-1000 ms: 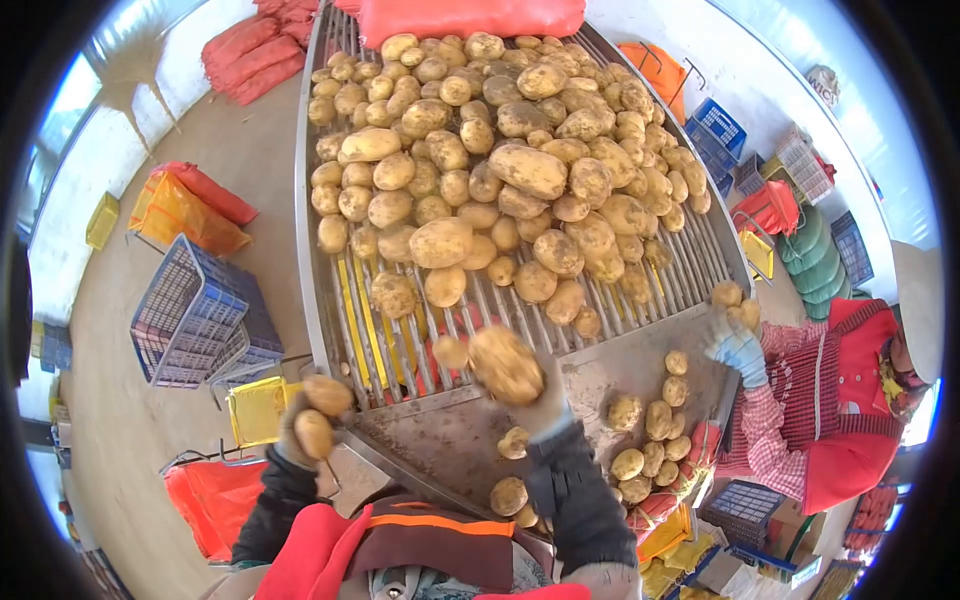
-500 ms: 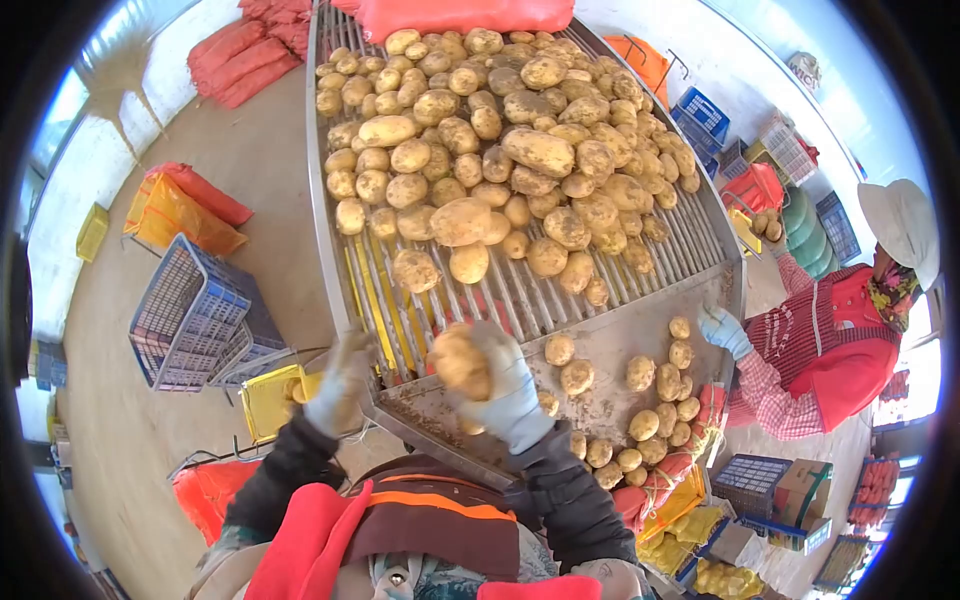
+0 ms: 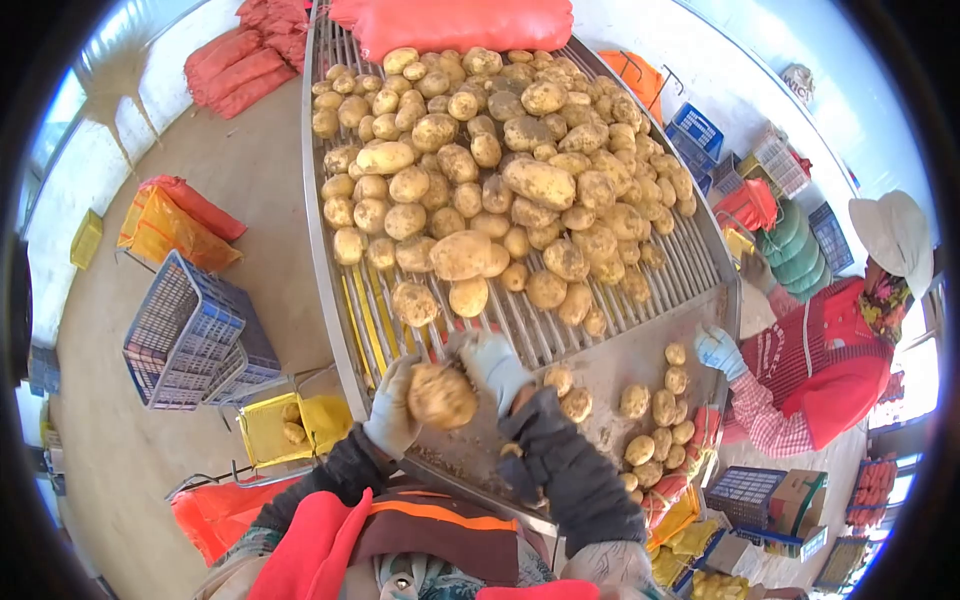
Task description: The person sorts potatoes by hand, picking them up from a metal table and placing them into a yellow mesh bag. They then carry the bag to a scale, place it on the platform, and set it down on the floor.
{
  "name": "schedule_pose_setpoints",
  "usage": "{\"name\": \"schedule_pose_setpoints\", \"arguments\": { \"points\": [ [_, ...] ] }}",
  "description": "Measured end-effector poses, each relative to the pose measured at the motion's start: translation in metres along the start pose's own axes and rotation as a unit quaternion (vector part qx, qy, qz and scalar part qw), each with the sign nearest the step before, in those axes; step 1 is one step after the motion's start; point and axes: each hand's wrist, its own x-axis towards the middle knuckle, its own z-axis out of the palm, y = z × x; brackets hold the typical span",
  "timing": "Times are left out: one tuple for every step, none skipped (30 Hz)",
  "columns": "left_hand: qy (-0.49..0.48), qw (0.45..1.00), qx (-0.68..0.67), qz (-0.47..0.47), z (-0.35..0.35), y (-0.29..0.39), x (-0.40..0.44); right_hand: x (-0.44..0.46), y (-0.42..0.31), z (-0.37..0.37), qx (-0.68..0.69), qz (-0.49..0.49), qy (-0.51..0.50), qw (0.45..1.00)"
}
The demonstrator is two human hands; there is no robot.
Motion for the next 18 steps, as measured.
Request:
{"name": "schedule_pose_setpoints", "arguments": {
  "points": [
    [-0.087,0.986,0.11,0.088,-0.005,0.009,-0.005,0.02,-0.012,-0.013,-0.136,0.002,0.036,0.99],
    [-0.168,0.945,0.217,0.177,-0.013,0.015,-0.005,0.043,-0.024,-0.026,-0.271,0.0,0.07,0.96],
    [-0.168,0.976,0.099,0.097,-0.026,0.018,-0.005,0.07,-0.036,-0.037,-0.42,-0.062,0.108,0.899],
    [-0.158,0.977,0.097,0.104,-0.037,0.022,-0.002,0.098,-0.046,-0.046,-0.554,-0.126,0.143,0.811],
    [-0.146,0.987,-0.062,-0.001,-0.05,0.028,0.002,0.135,-0.043,-0.057,-0.641,-0.204,0.205,0.711],
    [-0.129,0.962,-0.221,-0.099,-0.067,0.032,0.004,0.175,-0.033,-0.066,-0.705,-0.282,0.263,0.595],
    [-0.061,0.992,0.107,0.01,-0.106,0.008,0.014,0.209,-0.029,-0.077,-0.727,-0.282,0.247,0.575],
    [-0.036,0.994,0.104,0.021,-0.118,0.021,0.009,0.238,-0.026,-0.085,-0.747,-0.285,0.228,0.555],
    [-0.042,0.989,-0.141,-0.022,-0.125,0.037,0.001,0.255,-0.028,-0.089,-0.775,-0.223,0.158,0.57],
    [-0.056,0.922,-0.38,-0.054,-0.137,0.05,-0.006,0.267,-0.035,-0.088,-0.799,-0.157,0.087,0.574],
    [-0.009,0.947,-0.321,-0.034,-0.16,0.062,-0.015,0.274,-0.041,-0.083,-0.801,-0.133,0.078,0.578],
    [0.036,0.965,-0.26,-0.021,-0.183,0.074,-0.024,0.274,-0.045,-0.08,-0.804,-0.101,0.072,0.582],
    [0.124,0.973,-0.192,-0.008,-0.187,0.092,-0.032,0.272,-0.046,-0.08,-0.804,-0.103,0.066,0.582],
    [0.206,0.971,-0.12,0.0,-0.192,0.111,-0.041,0.266,-0.045,-0.084,-0.794,-0.122,0.053,0.594],
    [0.232,0.972,-0.018,0.026,-0.239,0.104,-0.047,0.256,-0.045,-0.091,-0.782,-0.138,0.044,0.606],
    [0.251,0.963,0.084,0.055,-0.29,0.093,-0.051,0.23,-0.055,-0.091,-0.731,-0.178,0.065,0.656],
    [0.299,0.945,0.122,0.048,-0.312,0.095,-0.05,0.198,-0.065,-0.086,-0.676,-0.217,0.087,0.699],
    [0.345,0.924,0.16,0.042,-0.329,0.095,-0.048,0.174,-0.067,-0.083,-0.601,-0.231,0.114,0.756]
  ]
}}
